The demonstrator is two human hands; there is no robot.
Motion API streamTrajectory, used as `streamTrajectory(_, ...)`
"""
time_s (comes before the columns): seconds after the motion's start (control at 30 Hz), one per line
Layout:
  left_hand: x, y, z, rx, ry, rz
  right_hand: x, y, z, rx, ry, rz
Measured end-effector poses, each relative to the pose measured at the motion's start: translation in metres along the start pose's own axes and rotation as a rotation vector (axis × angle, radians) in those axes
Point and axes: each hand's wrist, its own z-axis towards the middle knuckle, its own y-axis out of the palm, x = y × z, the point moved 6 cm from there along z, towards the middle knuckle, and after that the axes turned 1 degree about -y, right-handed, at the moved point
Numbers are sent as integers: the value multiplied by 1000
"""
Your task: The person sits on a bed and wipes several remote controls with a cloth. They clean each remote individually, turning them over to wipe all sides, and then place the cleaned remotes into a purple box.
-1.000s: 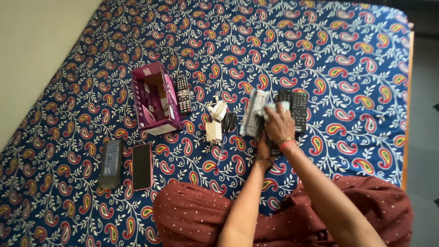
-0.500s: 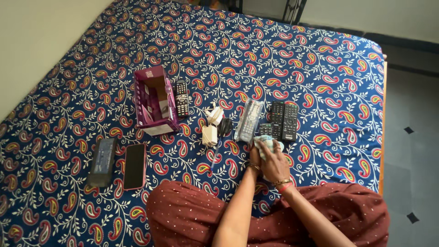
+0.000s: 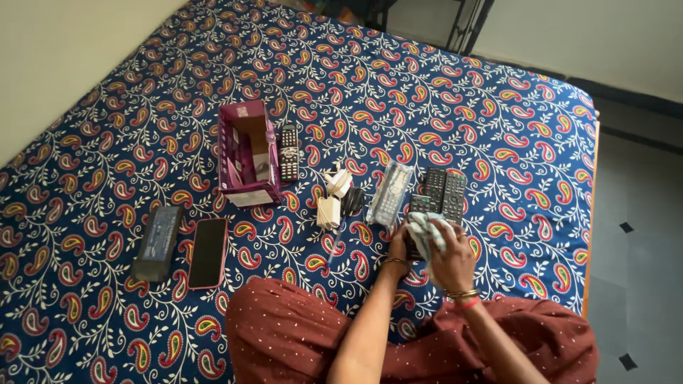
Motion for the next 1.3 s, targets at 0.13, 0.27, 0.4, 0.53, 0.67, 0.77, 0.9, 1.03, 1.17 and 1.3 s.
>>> streamTrajectory(0.13, 4, 15, -9, -96, -8, 59, -13, 39, -9, 38, -166, -205)
streamTrajectory(0.27, 15, 30, -18, -246, 29, 83, -5, 60, 4, 110, -144, -322)
streamTrajectory(0.4, 3, 8, 0, -123, 4, 134, -8, 59, 55, 221, -218, -327)
streamTrajectory(0.53, -5, -8, 8, -83, 2, 163, -14, 56, 80, 111, -110, -331)
streamTrajectory(0.67, -2, 3, 1, -140, 48, 27, -28, 51, 69, -73, 57, -264)
streamTrajectory(0.77, 3, 9, -9, -267, 68, 5, -34, 46, 43, -153, 63, -241)
streamTrajectory(0.9, 6, 18, -6, -427, 78, -131, -38, 44, 0, -88, -42, -204)
streamTrajectory(1.03, 5, 11, -15, -487, 42, -158, -31, 40, -24, -79, -65, -140)
streamTrajectory(1.17, 5, 21, -4, -440, 73, -93, -31, 37, -9, -28, -30, -164)
streamTrajectory(1.3, 6, 25, -7, -260, 175, 70, -33, 35, 29, 69, -98, -219)
